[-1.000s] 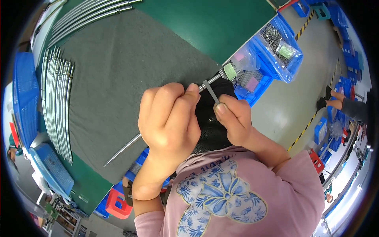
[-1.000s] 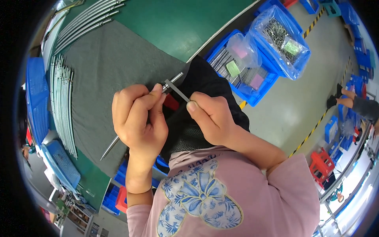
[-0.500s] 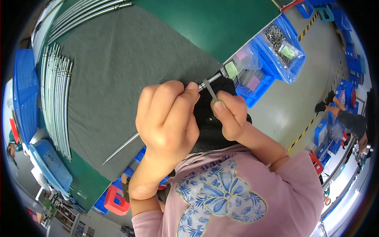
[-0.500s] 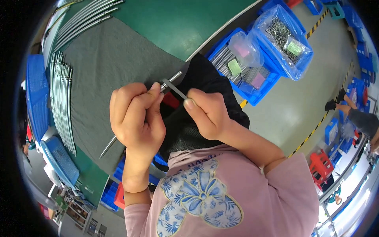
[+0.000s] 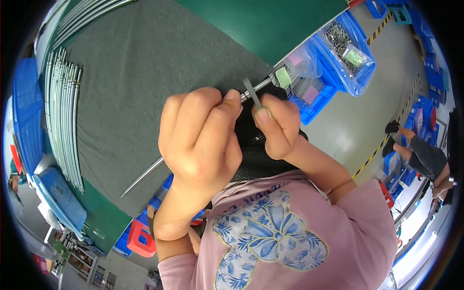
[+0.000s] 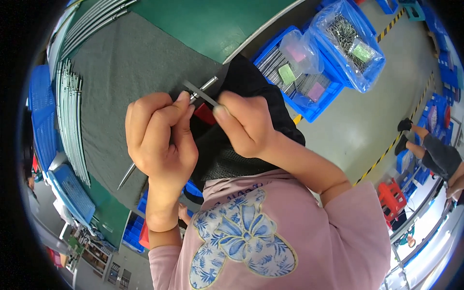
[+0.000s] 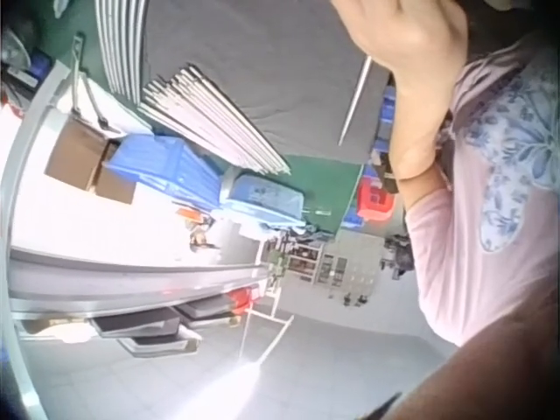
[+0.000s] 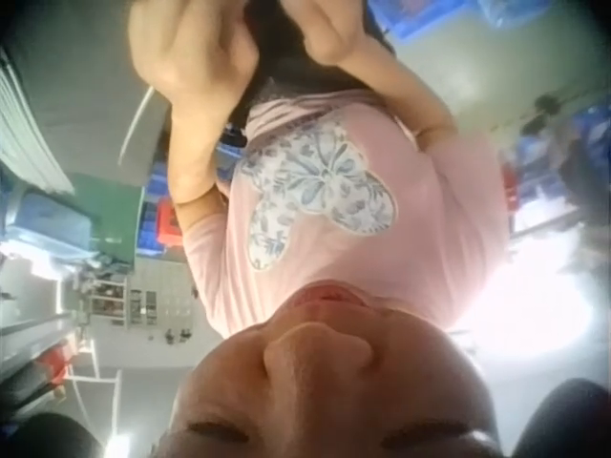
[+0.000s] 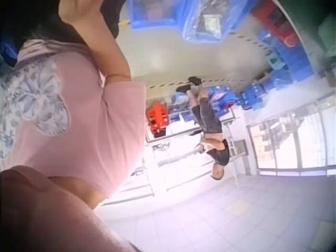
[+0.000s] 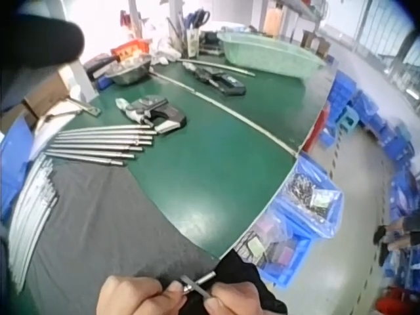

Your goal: Measure the diameter or length of metal rods using a digital micrometer and record the findings on a paper slip.

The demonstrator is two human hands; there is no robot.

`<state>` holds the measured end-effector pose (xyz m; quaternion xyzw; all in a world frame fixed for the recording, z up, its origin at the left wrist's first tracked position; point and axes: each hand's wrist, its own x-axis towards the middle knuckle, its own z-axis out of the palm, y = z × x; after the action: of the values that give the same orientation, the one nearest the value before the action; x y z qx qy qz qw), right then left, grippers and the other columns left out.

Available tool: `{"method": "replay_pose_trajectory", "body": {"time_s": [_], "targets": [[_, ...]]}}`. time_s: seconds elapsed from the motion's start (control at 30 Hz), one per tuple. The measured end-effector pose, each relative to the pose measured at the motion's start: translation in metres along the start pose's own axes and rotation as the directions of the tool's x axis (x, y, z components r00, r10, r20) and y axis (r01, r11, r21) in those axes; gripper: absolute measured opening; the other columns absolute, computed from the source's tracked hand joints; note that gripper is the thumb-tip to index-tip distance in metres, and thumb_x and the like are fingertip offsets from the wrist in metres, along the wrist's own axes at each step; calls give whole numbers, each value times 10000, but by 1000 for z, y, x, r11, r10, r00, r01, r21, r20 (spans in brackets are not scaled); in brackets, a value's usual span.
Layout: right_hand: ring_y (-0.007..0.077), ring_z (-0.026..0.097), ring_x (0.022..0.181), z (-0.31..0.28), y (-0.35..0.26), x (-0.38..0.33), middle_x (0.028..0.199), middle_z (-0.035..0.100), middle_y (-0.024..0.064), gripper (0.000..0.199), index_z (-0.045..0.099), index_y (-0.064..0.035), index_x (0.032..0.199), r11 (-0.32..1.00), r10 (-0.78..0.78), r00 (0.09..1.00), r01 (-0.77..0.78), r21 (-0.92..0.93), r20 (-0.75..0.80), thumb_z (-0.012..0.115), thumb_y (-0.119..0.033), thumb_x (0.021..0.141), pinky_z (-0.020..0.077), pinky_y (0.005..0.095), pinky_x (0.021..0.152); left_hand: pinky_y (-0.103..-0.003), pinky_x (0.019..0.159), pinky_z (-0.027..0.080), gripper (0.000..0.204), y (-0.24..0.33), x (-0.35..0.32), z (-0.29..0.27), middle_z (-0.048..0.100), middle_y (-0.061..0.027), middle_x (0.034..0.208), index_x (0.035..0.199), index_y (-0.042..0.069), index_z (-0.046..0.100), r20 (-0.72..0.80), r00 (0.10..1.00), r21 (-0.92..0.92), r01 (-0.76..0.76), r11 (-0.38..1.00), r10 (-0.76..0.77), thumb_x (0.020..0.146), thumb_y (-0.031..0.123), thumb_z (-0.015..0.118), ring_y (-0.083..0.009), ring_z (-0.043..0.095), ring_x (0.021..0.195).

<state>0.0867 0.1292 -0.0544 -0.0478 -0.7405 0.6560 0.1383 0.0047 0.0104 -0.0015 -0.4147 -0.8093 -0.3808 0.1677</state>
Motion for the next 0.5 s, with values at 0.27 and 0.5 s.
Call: {"method": "replay_pose_trajectory", "body": {"time_s": [0.27,0.5], "targets": [[164,410,431,-8,-47,6,508,423,78,198,469,-5,712,938,337,940,-341,68,59,446,-115,874,320,269,437,-289,475,370,179,0,1,-1,506,-71,687,715,-2,598,-1,1000,5,-6,1000,6,545,-40,642,-206,461,570],[118,385,473,-14,-53,-3,532,422,71,219,459,-1,706,882,439,889,-454,126,128,430,-127,883,315,275,441,-288,475,370,166,0,2,-1,507,-64,686,702,3,592,-18,1000,15,-21,1000,21,552,-39,649,-207,457,569]]}}
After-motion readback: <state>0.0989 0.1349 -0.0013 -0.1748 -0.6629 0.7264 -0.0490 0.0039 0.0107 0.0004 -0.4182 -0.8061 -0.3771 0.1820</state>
